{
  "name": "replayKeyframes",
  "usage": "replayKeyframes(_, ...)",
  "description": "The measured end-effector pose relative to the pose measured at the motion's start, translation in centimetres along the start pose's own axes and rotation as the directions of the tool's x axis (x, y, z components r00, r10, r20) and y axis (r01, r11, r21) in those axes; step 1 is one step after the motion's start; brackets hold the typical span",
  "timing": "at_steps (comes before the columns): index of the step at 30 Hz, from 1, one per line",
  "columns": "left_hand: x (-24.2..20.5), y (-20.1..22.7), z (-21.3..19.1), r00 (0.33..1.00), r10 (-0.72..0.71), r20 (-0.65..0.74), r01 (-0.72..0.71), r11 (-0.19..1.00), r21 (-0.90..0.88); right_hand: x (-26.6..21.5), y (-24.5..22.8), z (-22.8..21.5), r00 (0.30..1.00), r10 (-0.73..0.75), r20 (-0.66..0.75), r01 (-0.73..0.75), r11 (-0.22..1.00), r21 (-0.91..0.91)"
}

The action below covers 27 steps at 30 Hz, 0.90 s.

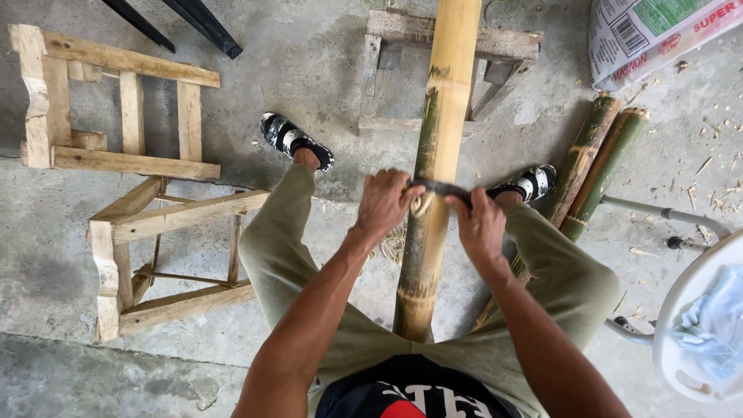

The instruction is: The recorder uses a sickle-shaped blade to strip the outer layer and knots from a bamboo pole while sitting and holding it between their legs.

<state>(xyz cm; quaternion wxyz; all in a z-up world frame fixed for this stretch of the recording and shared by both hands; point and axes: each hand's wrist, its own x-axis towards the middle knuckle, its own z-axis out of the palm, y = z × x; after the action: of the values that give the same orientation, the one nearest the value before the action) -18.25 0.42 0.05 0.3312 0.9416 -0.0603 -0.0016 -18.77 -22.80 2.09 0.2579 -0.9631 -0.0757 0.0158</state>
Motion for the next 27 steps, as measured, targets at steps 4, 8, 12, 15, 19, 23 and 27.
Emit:
replayKeyframes(4,-7.0,0.9,0.0,0.997,0.066,-0.033,-0.067,0.997,-0.027,-7.7,-0.8,0.7,0.998,0.058,-0.008,-0.057,0.998,0.037)
replayKeyframes(8,-14.2,1.3,-0.8,0.983,0.021,0.180,-0.008,0.997,-0.073,-14.6,-3.3,-0.8,0.964,0.216,0.157,-0.222,0.975,0.024)
replayKeyframes(12,-15.0,0.8,-1.9,0.968,0.034,0.247,0.016,0.980,-0.201,-15.6,-4.4,-2.0,0.992,-0.078,0.097,0.086,0.993,-0.079)
replayKeyframes(15,-9.6,-0.1,-1.3,0.963,-0.039,0.266,0.092,0.978,-0.190,-10.1,-0.8,0.0,0.983,-0.041,0.176,0.045,0.999,-0.018)
replayKeyframes(19,3.1,-2.6,0.2,0.990,-0.038,0.135,0.063,0.981,-0.184,4.3,-0.6,-1.5,0.992,-0.048,0.116,0.045,0.999,0.032)
replayKeyframes(23,15.4,-5.1,2.1,0.999,-0.017,-0.033,0.012,0.991,-0.136,16.7,-0.1,-2.5,0.994,-0.085,0.069,0.090,0.994,-0.063)
replayKeyframes(27,25.4,-6.7,2.5,0.983,0.026,-0.183,-0.032,0.999,-0.030,26.6,2.0,-2.1,0.990,-0.138,-0.011,0.137,0.990,-0.027)
